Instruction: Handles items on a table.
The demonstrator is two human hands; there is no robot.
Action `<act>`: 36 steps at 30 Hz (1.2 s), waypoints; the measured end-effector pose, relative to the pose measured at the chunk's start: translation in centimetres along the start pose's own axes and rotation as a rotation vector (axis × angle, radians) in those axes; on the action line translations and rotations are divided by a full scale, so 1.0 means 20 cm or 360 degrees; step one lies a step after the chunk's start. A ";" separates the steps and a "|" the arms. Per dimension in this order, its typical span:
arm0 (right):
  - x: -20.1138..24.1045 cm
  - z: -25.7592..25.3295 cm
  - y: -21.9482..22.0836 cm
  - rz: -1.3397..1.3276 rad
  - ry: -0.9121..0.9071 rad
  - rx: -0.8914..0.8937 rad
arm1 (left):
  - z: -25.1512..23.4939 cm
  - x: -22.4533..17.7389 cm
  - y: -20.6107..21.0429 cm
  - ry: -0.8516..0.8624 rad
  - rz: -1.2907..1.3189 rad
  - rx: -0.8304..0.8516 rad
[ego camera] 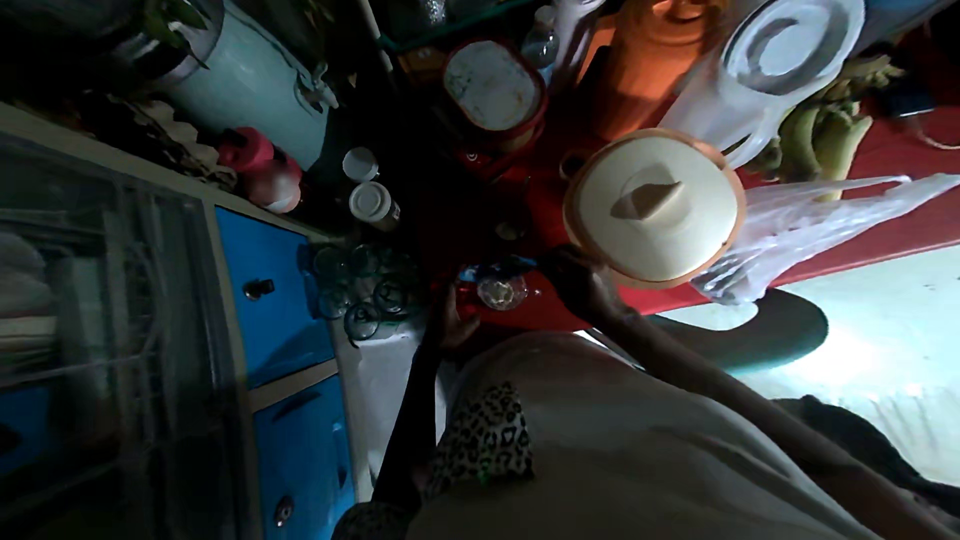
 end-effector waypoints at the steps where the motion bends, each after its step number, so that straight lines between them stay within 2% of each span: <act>1: -0.02 0.02 0.02 0.0027 0.0008 -0.0009 | 0.00 0.05 0.03 -0.0003 -0.0022 0.0039; 3: -0.08 0.06 0.13 0.0209 0.0001 0.0163 | -0.02 0.11 0.09 -0.0002 -0.0086 0.0044; 5: -0.13 0.08 0.20 0.0327 0.0125 0.0394 | -0.03 0.10 0.15 -0.0052 -0.0058 -0.0002; 7: -0.10 0.07 0.17 0.0350 0.0091 0.0310 | -0.01 0.05 0.18 -0.0067 0.0159 -0.0154; 8: -0.08 0.06 0.14 0.0324 0.0054 0.0225 | 0.00 0.05 0.20 0.0017 0.0261 -0.0176; 10: -0.05 0.05 0.10 0.0277 -0.0017 0.0081 | -0.01 0.05 0.23 0.0197 0.0299 -0.0123; 11: -0.05 0.05 0.11 0.0270 -0.0022 0.0067 | -0.04 0.04 0.22 0.0192 0.0288 -0.0125; 12: -0.06 0.05 0.13 0.0286 0.0004 0.0125 | -0.06 0.04 0.21 0.0157 0.0283 -0.0159; 14: -0.09 0.06 0.23 0.0383 0.0211 0.0481 | -0.08 0.05 0.16 0.0124 0.0282 -0.0253; 15: -0.10 0.05 0.24 0.0413 0.0296 0.0573 | -0.10 0.06 0.15 0.0172 0.0278 -0.0299; 18: -0.03 -0.04 0.19 0.0333 0.0267 0.0397 | -0.13 0.07 0.11 0.0289 0.0179 -0.0381; 21: -0.02 -0.10 0.18 0.0184 0.0307 0.0360 | -0.12 0.03 0.07 0.0273 0.0141 -0.0194; 22: -0.02 -0.10 0.18 0.0166 0.0375 0.0404 | -0.11 0.01 0.05 0.0236 0.0212 -0.0131; 24: -0.04 -0.10 0.17 0.0149 0.0456 0.0473 | -0.09 0.00 -0.02 0.0066 0.0441 -0.0171; 26: -0.03 -0.10 0.17 0.0146 0.0388 0.0451 | -0.09 0.05 -0.11 -0.0009 0.0562 -0.0413; 28: -0.02 -0.10 0.18 0.0206 0.0319 0.0460 | -0.09 0.05 -0.16 0.0002 0.0488 -0.0551; 32: 0.03 -0.10 0.26 0.0368 0.0271 0.0626 | -0.14 -0.05 -0.17 0.0228 0.0329 -0.0593; 36: 0.02 -0.11 0.26 0.0456 0.0123 0.0582 | -0.14 -0.01 -0.16 0.0222 0.0302 -0.0534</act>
Point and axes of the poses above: each hand's wrist, its own z-axis away from the middle knuckle, its own y-axis out of the palm, x = y × z, the point moved 10 cm from there along -z, towards the middle knuckle, and after that the axes turned 1 degree about z, right-handed, at the moved point
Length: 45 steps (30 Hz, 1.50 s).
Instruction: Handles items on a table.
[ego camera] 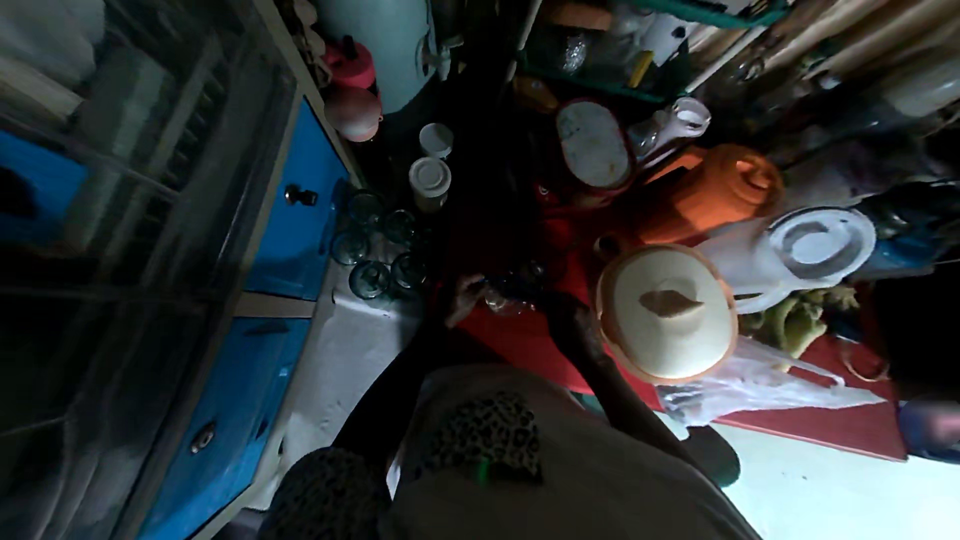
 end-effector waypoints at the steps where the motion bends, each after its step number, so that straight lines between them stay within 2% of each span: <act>1: 0.00 0.00 0.01 0.0021 0.0051 0.0042 | 0.01 -0.01 0.00 -0.0002 -0.0025 -0.0021; 5: 0.02 -0.01 0.04 0.0091 0.0126 0.0138 | 0.06 -0.08 0.02 0.0059 -0.0137 -0.0159; 8: 0.03 -0.02 0.04 0.0115 -0.0012 0.0023 | 0.05 -0.05 -0.01 -0.0065 -0.0106 -0.0161; 11: 0.00 -0.02 0.01 0.0065 0.0056 0.0036 | 0.04 -0.02 0.00 -0.0124 -0.0105 -0.0053; 13: 0.00 0.00 -0.06 -0.0014 0.0073 -0.0076 | 0.05 -0.03 -0.01 -0.0139 -0.0072 0.0011; 15: 0.01 0.05 -0.15 -0.0072 0.0013 -0.0309 | 0.07 -0.02 -0.05 -0.0255 0.0066 0.0039; 18: -0.01 0.12 -0.18 -0.0178 -0.0025 -0.0566 | 0.07 0.02 -0.12 -0.0289 0.0239 -0.0111; 20: -0.05 0.13 -0.08 -0.0127 -0.0006 -0.0478 | 0.08 0.04 -0.16 -0.0320 0.0209 -0.0186; 22: -0.10 0.11 0.04 -0.0028 0.0108 -0.0221 | 0.07 0.05 -0.15 -0.0310 0.0146 -0.0177; 23: -0.11 0.11 0.05 -0.0014 0.0137 -0.0184 | 0.06 0.04 -0.15 -0.0303 0.0150 -0.0194; 26: -0.03 0.14 -0.06 -0.0074 0.0038 -0.0434 | 0.07 0.04 -0.15 -0.0286 0.0238 -0.0318; 29: 0.00 0.16 -0.13 -0.0175 -0.0053 -0.0643 | 0.08 0.06 -0.13 -0.0288 0.0313 -0.0315; 31: -0.03 0.13 -0.06 -0.0115 -0.0039 -0.0519 | 0.08 0.07 -0.14 -0.0319 0.0274 -0.0355; 33: -0.08 0.10 0.05 0.0005 0.0097 -0.0179 | 0.08 0.07 -0.14 -0.0260 0.0191 -0.0354; 38: -0.05 0.08 -0.01 -0.0141 0.0082 -0.0292 | 0.07 -0.01 -0.09 -0.0044 -0.0010 -0.0108; 45: 0.01 0.06 0.03 -0.0121 0.0014 -0.0175 | 0.04 -0.09 0.07 -0.0178 -0.0036 -0.0127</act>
Point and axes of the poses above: each hand's wrist, its own z-axis away from the middle knuckle, its own y-axis out of the palm, x = y × z, the point moved 10 cm from there along -z, towards the middle knuckle, and after that the axes turned 1 degree about z, right-handed, at the moved point
